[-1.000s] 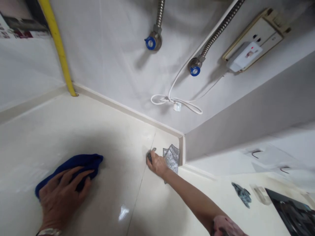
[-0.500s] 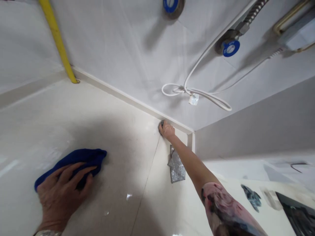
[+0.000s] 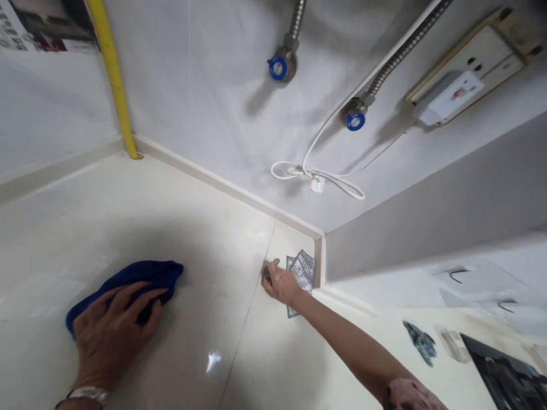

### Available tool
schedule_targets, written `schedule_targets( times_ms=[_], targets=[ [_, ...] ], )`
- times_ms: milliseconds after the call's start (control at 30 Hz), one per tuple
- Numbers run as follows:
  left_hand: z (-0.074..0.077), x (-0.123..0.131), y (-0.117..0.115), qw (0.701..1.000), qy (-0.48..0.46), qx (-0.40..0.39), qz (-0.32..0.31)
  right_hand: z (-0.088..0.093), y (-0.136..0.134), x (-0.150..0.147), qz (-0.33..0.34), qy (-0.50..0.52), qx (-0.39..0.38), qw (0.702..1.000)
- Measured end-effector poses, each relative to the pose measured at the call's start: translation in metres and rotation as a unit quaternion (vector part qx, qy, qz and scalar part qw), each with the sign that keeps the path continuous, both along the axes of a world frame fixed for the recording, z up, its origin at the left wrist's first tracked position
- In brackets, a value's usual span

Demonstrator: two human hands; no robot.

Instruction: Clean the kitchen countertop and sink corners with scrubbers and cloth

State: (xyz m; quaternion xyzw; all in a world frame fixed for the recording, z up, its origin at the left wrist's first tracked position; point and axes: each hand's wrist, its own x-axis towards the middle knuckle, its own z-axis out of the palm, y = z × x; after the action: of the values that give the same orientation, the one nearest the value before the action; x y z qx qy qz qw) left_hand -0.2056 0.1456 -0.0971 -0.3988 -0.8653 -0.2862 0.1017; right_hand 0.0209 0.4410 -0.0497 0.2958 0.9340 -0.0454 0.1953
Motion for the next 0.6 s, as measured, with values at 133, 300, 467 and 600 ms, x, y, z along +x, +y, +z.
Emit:
schedule_targets(
  times_ms=[133, 300, 467, 600],
  targets=[
    [-0.005, 0.0, -0.001, 0.999, 0.043, 0.004, 0.004, 0.002, 0.011, -0.022, -0.045, -0.012, 0.026, 0.999],
    [-0.008, 0.0, 0.0, 0.999, 0.05, 0.007, -0.004, -0.002, 0.048, -0.068, -0.126, -0.012, 0.049, 0.991],
    [-0.006, 0.002, -0.002, 0.999, 0.037, 0.002, 0.006, -0.008, 0.069, -0.093, -0.173, 0.005, 0.077, 0.982],
    [-0.001, 0.004, -0.002, 0.999, 0.032, -0.007, 0.01, -0.006, 0.057, -0.088, -0.193, 0.038, 0.088, 0.976]
  ],
)
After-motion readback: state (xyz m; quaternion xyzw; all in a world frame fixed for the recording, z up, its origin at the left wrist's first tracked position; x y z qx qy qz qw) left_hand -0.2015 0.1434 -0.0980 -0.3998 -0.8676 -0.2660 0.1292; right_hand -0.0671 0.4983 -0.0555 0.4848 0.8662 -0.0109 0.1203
